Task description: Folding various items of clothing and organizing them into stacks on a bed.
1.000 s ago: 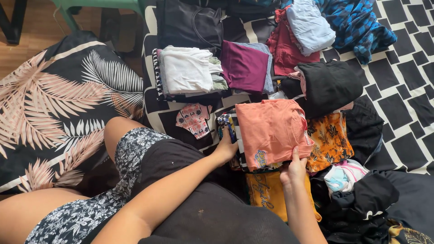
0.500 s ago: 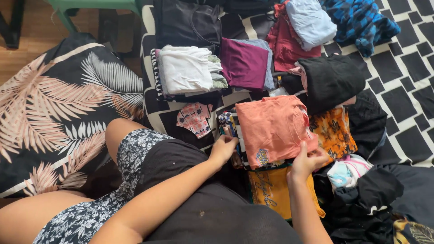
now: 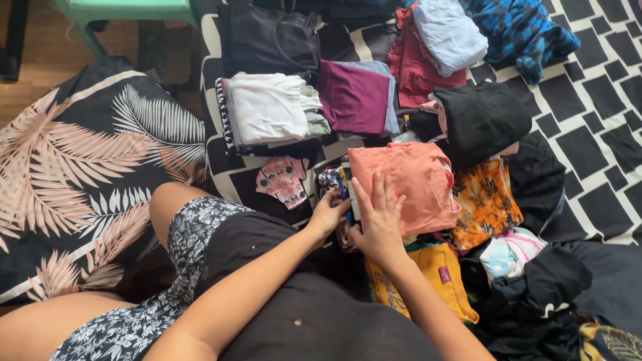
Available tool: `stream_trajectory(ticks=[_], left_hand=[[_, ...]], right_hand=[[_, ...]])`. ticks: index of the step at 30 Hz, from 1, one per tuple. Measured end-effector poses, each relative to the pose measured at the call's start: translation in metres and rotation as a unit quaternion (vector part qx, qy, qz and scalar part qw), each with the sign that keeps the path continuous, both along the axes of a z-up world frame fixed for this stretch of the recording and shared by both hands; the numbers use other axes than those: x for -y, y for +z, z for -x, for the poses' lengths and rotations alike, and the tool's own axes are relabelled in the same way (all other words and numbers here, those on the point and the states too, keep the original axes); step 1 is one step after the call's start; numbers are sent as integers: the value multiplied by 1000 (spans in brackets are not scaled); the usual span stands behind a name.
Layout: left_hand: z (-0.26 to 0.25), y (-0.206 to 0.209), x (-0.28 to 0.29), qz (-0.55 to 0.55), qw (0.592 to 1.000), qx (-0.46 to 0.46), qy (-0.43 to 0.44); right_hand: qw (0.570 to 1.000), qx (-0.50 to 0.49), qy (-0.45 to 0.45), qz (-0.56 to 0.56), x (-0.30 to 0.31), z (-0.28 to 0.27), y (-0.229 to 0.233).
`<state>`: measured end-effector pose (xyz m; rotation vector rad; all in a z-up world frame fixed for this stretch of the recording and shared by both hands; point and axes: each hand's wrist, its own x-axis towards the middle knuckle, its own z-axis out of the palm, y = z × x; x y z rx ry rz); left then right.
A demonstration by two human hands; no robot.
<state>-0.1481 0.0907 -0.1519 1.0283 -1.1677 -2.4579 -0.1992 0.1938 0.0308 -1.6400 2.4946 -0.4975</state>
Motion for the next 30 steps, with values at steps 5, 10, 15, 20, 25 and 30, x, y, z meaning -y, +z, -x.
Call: stream_trajectory(ticks=[5,10,15,20,25,30], left_hand=[[-1,-12,-3,55,998,-26,-19],[-17,52,1,28,999,4,-14],[-24,47,7,-55,998,-13,4],[-11,-21,3,45,999,6,25],[-16,7,5,133,989,32,54],[-26,97,8,311,932,147,112]], right_hand=[[999,18,-9,28,-3,-2,-12],[997,66,7,33,-4,-8,2],[1000,18,3,14,-6,-19,-3],[999,-46,-6,11,-8,-24,-11],[998,-48,8,-30,-13,-26,-15],[996,-12,-32,78,-10,8,17]])
